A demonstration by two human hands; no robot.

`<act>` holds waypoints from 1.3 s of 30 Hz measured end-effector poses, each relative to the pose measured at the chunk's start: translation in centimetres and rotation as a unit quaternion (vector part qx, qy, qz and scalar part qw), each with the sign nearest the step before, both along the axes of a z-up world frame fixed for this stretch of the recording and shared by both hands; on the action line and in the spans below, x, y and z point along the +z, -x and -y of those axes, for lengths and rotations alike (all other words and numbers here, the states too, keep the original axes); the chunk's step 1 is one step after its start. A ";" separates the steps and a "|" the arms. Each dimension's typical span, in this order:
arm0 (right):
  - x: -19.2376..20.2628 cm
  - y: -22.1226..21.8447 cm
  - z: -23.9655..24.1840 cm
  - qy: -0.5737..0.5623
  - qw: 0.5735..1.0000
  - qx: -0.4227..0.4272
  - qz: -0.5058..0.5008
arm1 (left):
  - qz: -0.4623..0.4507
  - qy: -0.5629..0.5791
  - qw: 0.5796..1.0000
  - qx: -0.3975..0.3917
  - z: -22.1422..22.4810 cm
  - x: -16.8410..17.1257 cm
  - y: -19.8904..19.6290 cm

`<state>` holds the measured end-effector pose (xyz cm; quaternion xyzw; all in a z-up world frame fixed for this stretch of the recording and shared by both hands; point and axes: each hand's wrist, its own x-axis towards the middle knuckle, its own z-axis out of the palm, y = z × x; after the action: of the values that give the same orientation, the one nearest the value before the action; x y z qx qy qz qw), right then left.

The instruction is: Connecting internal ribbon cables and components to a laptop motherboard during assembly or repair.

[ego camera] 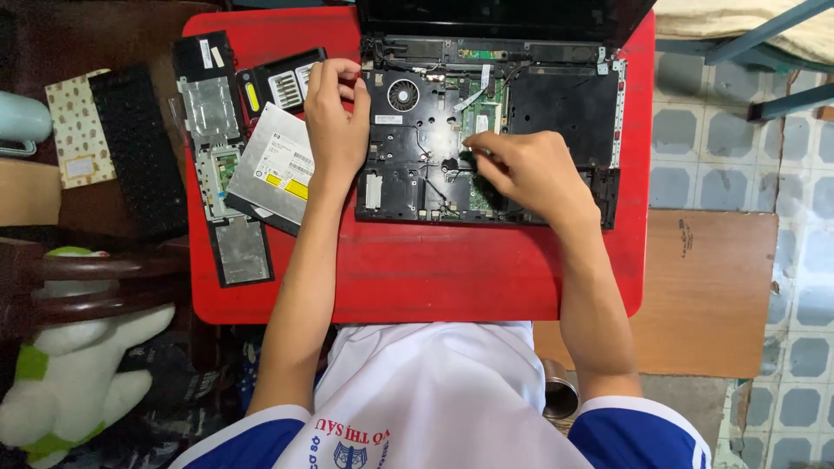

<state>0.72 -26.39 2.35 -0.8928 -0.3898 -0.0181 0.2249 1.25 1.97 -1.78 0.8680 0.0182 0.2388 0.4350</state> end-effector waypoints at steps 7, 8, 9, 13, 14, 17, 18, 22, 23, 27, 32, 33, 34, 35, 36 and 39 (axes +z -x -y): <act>2.1 0.2 -0.4 -0.003 0.995 0.006 -0.096 | -0.002 -0.002 1.000 0.001 0.1 -0.1 0.0; 2.3 0.2 -0.4 -0.006 0.993 0.004 -0.117 | -0.001 -0.002 1.000 0.001 0.1 -0.1 0.0; 2.5 0.2 -0.4 -0.008 0.991 0.003 -0.137 | 0.001 -0.002 1.000 0.001 0.1 -0.1 0.0; 2.6 0.3 -0.5 -0.007 0.991 0.000 -0.136 | -0.008 0.000 1.000 0.003 0.1 0.0 0.1; 2.5 0.3 -0.5 -0.004 0.994 0.000 -0.107 | -0.006 0.000 1.000 0.003 0.1 0.0 0.1; 1.9 0.2 -0.3 -0.001 0.999 0.001 -0.050 | -0.004 0.000 1.000 0.003 0.1 0.0 0.1; 1.7 0.1 -0.1 -0.001 1.000 0.003 -0.023 | -0.003 0.000 1.000 0.004 0.1 0.1 0.1; 1.9 0.1 -0.1 0.003 0.997 -0.008 -0.077 | -0.006 0.000 1.000 0.005 0.1 0.1 0.1; 2.3 0.1 -0.2 0.008 0.993 -0.016 -0.117 | -0.006 0.000 1.000 0.004 0.1 0.1 0.1; 3.8 0.3 -0.5 -0.006 0.976 -0.036 -0.215 | -0.011 0.001 1.000 0.004 0.1 0.1 0.2; 2.7 -0.1 0.0 -0.015 0.987 -0.004 -0.157 | -0.009 -0.001 1.000 0.005 0.1 -0.1 0.1; 2.0 -0.3 0.3 -0.009 0.993 0.004 -0.121 | -0.010 0.001 1.000 0.004 0.1 0.0 0.1; 2.0 -0.3 0.4 -0.009 0.993 0.004 -0.121 | -0.010 0.001 1.000 0.004 0.1 -0.1 0.2; 2.0 -0.3 0.5 -0.004 0.991 -0.002 -0.132 | -0.013 -0.002 1.000 0.006 0.1 -0.1 0.2; 2.0 -0.4 0.5 0.001 0.990 -0.008 -0.143 | -0.015 -0.004 1.000 0.008 0.1 -0.2 0.1; 2.4 -0.2 0.3 -0.020 0.987 0.001 -0.157 | -0.013 -0.008 1.000 0.004 0.0 -0.1 0.2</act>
<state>0.93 -26.70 4.70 -0.8797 -0.3500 0.1144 0.3008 1.06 1.93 -1.86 0.8742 0.0258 0.2297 0.4270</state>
